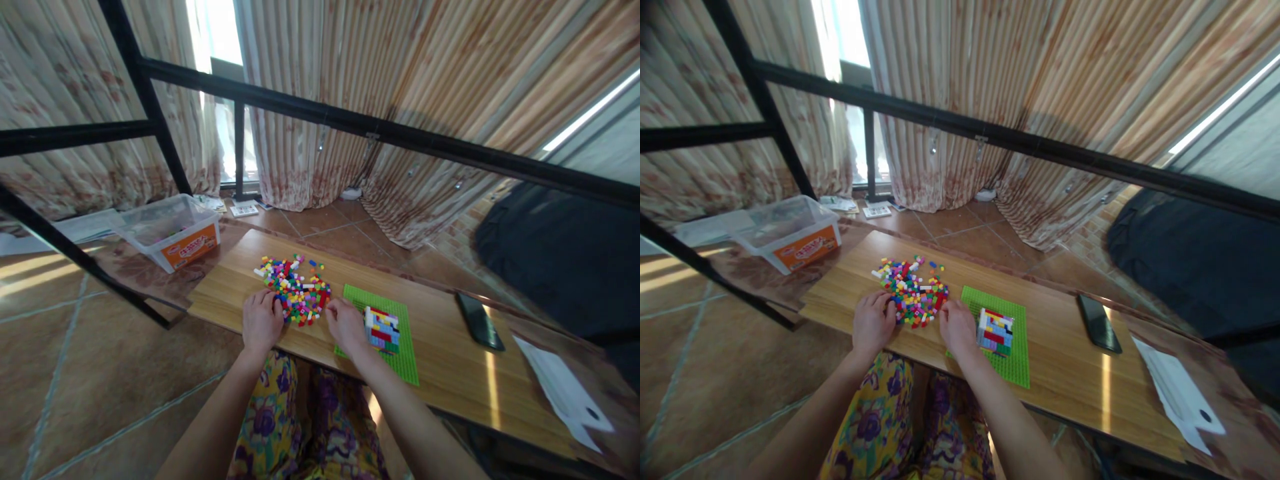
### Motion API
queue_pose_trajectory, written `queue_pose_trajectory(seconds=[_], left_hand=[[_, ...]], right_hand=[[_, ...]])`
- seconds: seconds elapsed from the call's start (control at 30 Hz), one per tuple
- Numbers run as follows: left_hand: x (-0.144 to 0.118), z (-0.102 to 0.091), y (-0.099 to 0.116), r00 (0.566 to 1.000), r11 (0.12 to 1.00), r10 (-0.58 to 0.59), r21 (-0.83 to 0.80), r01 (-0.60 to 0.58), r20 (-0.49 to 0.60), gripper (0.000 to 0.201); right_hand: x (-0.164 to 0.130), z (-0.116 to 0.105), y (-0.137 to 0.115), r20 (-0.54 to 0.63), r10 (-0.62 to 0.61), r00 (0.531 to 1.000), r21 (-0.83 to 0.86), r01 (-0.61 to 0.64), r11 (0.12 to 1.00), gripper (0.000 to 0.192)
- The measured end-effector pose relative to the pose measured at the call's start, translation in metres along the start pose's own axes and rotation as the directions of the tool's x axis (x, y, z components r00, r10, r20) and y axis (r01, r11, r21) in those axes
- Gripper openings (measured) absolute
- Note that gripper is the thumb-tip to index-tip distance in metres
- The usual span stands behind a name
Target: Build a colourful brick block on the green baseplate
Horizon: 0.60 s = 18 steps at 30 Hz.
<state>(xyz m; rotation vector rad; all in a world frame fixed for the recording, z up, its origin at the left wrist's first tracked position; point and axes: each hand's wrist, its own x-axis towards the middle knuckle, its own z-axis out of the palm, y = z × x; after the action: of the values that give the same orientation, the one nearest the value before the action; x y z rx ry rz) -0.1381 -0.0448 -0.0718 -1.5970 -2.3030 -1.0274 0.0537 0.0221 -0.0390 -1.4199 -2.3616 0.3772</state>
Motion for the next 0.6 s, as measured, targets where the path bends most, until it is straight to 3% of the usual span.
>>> queue_pose_trajectory(seconds=[0.17,0.3,0.47,0.6], left_hand=[[0.0,0.002,-0.003,1.0,1.0,0.019,0.007,-0.019,-0.018,0.026],[0.0,0.003,-0.005,0.999,0.999,0.036,0.01,-0.036,-0.019,0.027],[0.001,0.002,-0.006,0.998,0.998,0.054,0.029,-0.053,-0.015,0.028],[0.001,0.002,-0.006,0.998,0.998,0.061,0.034,-0.06,-0.024,0.027]], right_hand=[[-0.024,-0.018,0.001,-0.061,0.083,0.995,0.247,-0.066,0.967,0.022],[-0.046,-0.033,0.019,-0.076,0.159,0.984,0.436,-0.111,0.893,0.026],[-0.061,-0.055,0.055,-0.124,0.37,0.921,0.523,-0.256,0.813,0.028],[-0.061,-0.067,0.077,-0.19,0.41,0.892,0.463,-0.287,0.838,0.029]])
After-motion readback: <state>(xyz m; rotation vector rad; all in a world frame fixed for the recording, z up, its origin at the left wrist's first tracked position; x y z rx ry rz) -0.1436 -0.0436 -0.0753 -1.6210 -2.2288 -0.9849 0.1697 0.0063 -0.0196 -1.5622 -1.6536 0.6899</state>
